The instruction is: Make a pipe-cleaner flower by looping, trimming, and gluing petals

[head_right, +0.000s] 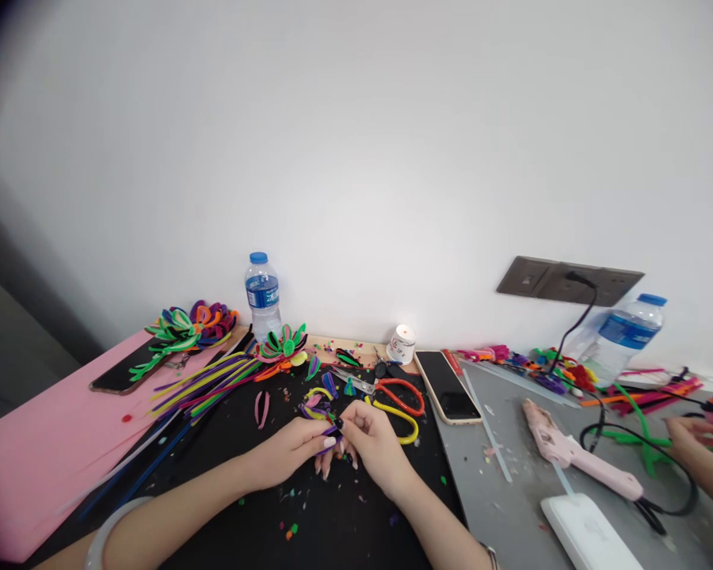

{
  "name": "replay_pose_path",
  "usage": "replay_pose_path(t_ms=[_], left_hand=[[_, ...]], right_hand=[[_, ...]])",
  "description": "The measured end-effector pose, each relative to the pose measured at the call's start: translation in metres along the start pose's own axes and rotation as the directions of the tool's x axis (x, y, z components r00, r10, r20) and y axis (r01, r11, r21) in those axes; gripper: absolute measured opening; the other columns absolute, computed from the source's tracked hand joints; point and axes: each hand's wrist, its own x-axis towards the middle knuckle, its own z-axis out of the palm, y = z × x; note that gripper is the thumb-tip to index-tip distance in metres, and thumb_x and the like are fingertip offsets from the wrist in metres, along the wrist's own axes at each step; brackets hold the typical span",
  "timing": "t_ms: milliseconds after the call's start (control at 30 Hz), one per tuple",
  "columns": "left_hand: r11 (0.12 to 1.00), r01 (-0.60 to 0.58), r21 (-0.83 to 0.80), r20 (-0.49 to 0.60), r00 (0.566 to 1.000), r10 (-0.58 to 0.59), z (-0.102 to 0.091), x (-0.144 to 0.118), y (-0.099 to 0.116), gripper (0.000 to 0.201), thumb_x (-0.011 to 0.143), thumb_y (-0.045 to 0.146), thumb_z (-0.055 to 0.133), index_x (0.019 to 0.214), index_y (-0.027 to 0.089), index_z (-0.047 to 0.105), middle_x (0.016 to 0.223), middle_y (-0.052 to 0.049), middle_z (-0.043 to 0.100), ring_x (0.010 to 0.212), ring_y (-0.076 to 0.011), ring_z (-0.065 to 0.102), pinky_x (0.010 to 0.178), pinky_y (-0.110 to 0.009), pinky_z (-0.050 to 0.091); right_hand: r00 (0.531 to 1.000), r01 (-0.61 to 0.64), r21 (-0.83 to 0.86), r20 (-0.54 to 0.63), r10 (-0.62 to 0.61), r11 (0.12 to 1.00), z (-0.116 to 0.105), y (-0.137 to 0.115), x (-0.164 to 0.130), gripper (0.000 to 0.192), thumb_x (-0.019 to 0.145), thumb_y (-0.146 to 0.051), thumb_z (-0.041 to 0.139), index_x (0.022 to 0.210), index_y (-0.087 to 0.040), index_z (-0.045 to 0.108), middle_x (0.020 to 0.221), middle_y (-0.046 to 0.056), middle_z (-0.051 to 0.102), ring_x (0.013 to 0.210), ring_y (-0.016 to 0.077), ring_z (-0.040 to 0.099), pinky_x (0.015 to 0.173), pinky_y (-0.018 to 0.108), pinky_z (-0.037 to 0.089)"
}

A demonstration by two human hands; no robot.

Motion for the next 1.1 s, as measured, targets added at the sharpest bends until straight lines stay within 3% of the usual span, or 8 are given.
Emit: replay_pose_path(t_ms=[167, 400, 633, 700, 800, 867, 933, 1100], left_hand=[[0.977, 0.105, -0.185, 0.036, 0.994, -0.099, 0.003, -0.002, 0.000, 0.030, 0.084, 0.042, 0.038, 0.078, 0.015, 0.050, 0.055, 0.005, 0.041, 0.043, -0.0069, 0.035, 0.043, -0.019, 0.028], [0.977, -0.060, 0.203, -0.076, 0.994, 0.076, 0.000, -0.001, 0.003, 0.036, 0.088, 0.036, 0.031, 0.061, 0.017, 0.043, 0.057, 0.004, 0.039, 0.055, -0.0102, 0.035, 0.055, -0.022, 0.027], [0.954, -0.135, 0.267, -0.001, 0.990, 0.140, -0.001, -0.004, 0.008, 0.037, 0.088, 0.036, 0.031, 0.062, 0.016, 0.047, 0.057, 0.003, 0.039, 0.056, -0.0107, 0.036, 0.057, -0.022, 0.027], [0.974, -0.123, 0.188, 0.004, 0.992, 0.125, 0.000, -0.004, 0.009, 0.038, 0.087, 0.040, 0.033, 0.065, 0.015, 0.052, 0.056, 0.003, 0.040, 0.057, -0.0108, 0.037, 0.057, -0.023, 0.028], [0.989, 0.030, -0.144, 0.042, 0.999, -0.025, 0.002, -0.004, 0.006, 0.044, 0.085, 0.049, 0.032, 0.077, 0.014, 0.057, 0.057, 0.002, 0.045, 0.050, -0.0090, 0.035, 0.052, -0.022, 0.028], [0.895, 0.193, -0.403, 0.147, 0.978, -0.145, 0.002, -0.003, 0.002, 0.051, 0.084, 0.054, 0.027, 0.087, 0.013, 0.058, 0.058, 0.000, 0.049, 0.043, -0.0074, 0.033, 0.047, -0.021, 0.029], [0.768, 0.322, -0.553, 0.265, 0.942, -0.205, -0.001, -0.003, 0.000, 0.053, 0.084, 0.053, 0.027, 0.092, 0.012, 0.059, 0.059, -0.002, 0.053, 0.040, -0.0069, 0.035, 0.045, -0.021, 0.031], [0.587, 0.479, -0.652, 0.453, 0.868, -0.205, -0.013, -0.003, 0.000, 0.039, 0.085, 0.041, 0.036, 0.083, 0.010, 0.061, 0.049, 0.000, 0.048, 0.032, -0.0049, 0.029, 0.036, -0.019, 0.026]], right_hand=[[0.996, -0.086, 0.217, 0.027, 0.082, 0.972, 0.003, -0.002, -0.001, 0.027, 0.073, -0.039, 0.061, 0.067, -0.017, 0.047, 0.048, -0.005, 0.054, 0.036, 0.0052, 0.039, 0.036, 0.016, 0.028], [0.985, -0.173, 0.362, 0.051, 0.165, 0.916, 0.005, -0.002, -0.001, 0.029, 0.069, -0.040, 0.064, 0.066, -0.017, 0.046, 0.046, -0.005, 0.050, 0.037, 0.0052, 0.038, 0.035, 0.016, 0.026], [0.964, -0.254, 0.367, 0.176, 0.202, 0.895, 0.001, -0.007, -0.003, 0.031, 0.068, -0.035, 0.067, 0.063, -0.016, 0.043, 0.043, -0.006, 0.046, 0.036, 0.0028, 0.033, 0.036, 0.015, 0.015], [0.960, -0.255, 0.351, 0.200, 0.194, 0.901, 0.000, -0.009, -0.003, 0.032, 0.068, -0.036, 0.067, 0.062, -0.017, 0.042, 0.041, -0.008, 0.042, 0.036, 0.0036, 0.034, 0.036, 0.015, 0.013], [0.979, -0.187, 0.308, 0.132, 0.153, 0.933, -0.001, -0.010, -0.002, 0.033, 0.068, -0.038, 0.066, 0.061, -0.017, 0.041, 0.039, -0.009, 0.039, 0.037, 0.0049, 0.037, 0.035, 0.015, 0.012], [0.993, -0.116, 0.243, 0.056, 0.106, 0.963, -0.002, -0.010, -0.001, 0.031, 0.070, -0.039, 0.064, 0.063, -0.017, 0.043, 0.039, -0.009, 0.041, 0.036, 0.0046, 0.036, 0.035, 0.016, 0.014], [0.999, -0.048, 0.164, 0.014, 0.047, 0.985, -0.001, -0.009, -0.001, 0.027, 0.072, -0.037, 0.063, 0.064, -0.017, 0.046, 0.041, -0.008, 0.045, 0.036, 0.0045, 0.036, 0.036, 0.016, 0.020], [0.995, 0.030, 0.077, 0.095, -0.037, 0.997, -0.004, -0.010, -0.002, 0.020, 0.073, -0.032, 0.062, 0.066, -0.016, 0.052, 0.051, -0.003, 0.056, 0.042, 0.0084, 0.049, 0.041, 0.019, 0.036]])
